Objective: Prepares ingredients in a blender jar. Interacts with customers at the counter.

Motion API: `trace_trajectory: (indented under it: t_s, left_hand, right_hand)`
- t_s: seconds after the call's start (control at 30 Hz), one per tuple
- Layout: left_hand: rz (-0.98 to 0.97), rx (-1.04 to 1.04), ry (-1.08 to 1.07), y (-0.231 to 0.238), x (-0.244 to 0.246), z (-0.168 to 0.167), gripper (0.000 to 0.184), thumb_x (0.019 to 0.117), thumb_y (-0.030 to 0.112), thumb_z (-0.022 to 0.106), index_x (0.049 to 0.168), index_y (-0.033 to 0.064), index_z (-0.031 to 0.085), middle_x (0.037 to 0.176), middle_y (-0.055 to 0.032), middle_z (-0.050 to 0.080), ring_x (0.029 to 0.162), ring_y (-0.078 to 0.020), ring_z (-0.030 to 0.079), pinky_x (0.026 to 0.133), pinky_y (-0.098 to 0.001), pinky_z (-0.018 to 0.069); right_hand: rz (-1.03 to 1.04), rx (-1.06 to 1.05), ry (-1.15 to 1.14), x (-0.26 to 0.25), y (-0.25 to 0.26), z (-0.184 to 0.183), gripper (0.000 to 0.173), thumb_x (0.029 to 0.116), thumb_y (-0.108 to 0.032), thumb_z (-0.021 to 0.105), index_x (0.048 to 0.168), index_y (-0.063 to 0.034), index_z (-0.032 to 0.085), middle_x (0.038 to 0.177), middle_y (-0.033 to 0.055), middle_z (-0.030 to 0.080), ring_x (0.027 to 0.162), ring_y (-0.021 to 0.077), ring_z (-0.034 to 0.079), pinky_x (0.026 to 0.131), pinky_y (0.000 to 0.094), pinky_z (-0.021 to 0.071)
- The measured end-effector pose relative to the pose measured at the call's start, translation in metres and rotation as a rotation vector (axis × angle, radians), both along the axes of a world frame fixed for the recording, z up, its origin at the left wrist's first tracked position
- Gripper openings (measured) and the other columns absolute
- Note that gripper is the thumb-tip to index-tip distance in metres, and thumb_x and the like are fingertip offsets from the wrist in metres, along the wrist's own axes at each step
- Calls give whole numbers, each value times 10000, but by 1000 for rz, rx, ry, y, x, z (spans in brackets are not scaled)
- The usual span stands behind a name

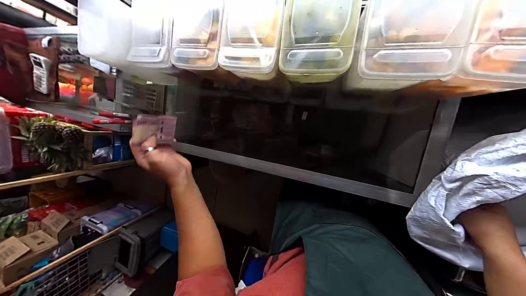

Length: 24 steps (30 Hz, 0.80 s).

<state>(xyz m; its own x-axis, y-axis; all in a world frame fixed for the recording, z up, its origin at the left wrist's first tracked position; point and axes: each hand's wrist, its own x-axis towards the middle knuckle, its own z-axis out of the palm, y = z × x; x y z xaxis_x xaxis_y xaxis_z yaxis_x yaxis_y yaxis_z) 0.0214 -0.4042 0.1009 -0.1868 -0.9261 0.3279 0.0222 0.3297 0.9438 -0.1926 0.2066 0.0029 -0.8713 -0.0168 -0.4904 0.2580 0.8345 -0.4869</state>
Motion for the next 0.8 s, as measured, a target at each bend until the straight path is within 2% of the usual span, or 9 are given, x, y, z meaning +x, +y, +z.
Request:
trace_trajectory:
  t_s: [0.13,0.23,0.33,0.43,0.5,0.57,0.63,0.73,0.8]
  left_hand:
    - [534,467,-243,0,83,-96,296,1057,136,460,1328,19,488,986,-88,582,787,-155,593,686,-330,534]
    - [406,694,-421,19,95,-171,318,1074,160,464,1322,-20,550,1074,-155,648,899,-211,639,796,-402,565]
    - [180,838,-359,25,65,-196,362,1119,269,319,1367,74,497,1201,-88,630,1032,-161,612,883,-389,533]
    - [-70,803,-547,-11,32,-221,492,1050,391,557,1428,79,521,1269,-139,655,1066,-202,662,920,-414,560]
    - [-146,838,-505,-7,44,-241,658,1000,589,541,1503,173,459,1379,-110,614,1174,-243,650,943,-446,562]
    - [-104,824,-607,41,52,-215,509,1098,411,410,1492,91,442,1410,-135,571,1236,-231,596,1007,-405,525]
    - [-176,840,-944,100,60,-177,440,1072,142,495,1463,-53,443,1415,-241,543,1271,-297,554,1066,-459,470]
    - [-708,884,-1416,175,61,-137,363,1027,274,590,1251,-4,657,1103,-196,698,984,-293,669,869,-509,546]
    - [-1175,808,-1466,209,34,-106,370,1047,358,555,1226,69,701,1158,-126,715,1069,-249,683,951,-493,547]
  right_hand:
    - [-4,104,-29,-3,12,-7,517,978,-221,609,1395,72,520,1367,294,577,1314,368,548,1112,597,406]
    - [78,140,-51,-6,15,-5,521,966,-183,613,1396,92,507,1370,316,564,1320,387,540,1108,601,406]
    - [96,100,-59,-11,17,-1,575,916,-196,669,1398,79,516,1364,301,573,1304,368,552,1097,586,424]
    - [82,64,-89,-15,14,1,584,909,-251,687,1387,50,534,1332,250,605,1268,303,583,1075,548,456]
    - [33,24,-115,-11,15,6,492,931,-243,664,1332,27,574,1233,216,650,1157,266,630,998,546,499]
    - [-17,10,-135,-8,17,12,370,973,-234,620,1249,12,621,1108,198,682,1027,275,668,909,572,530]
    - [-10,10,-80,-9,24,19,336,986,-222,597,1167,56,648,1072,269,675,988,380,662,876,648,505]
    - [87,65,92,-29,29,41,397,993,-297,602,1141,60,693,1320,323,593,1265,460,562,1054,637,447]
    - [48,140,187,-47,29,49,340,986,-273,668,1143,25,714,1459,313,495,1379,457,472,1116,612,417]
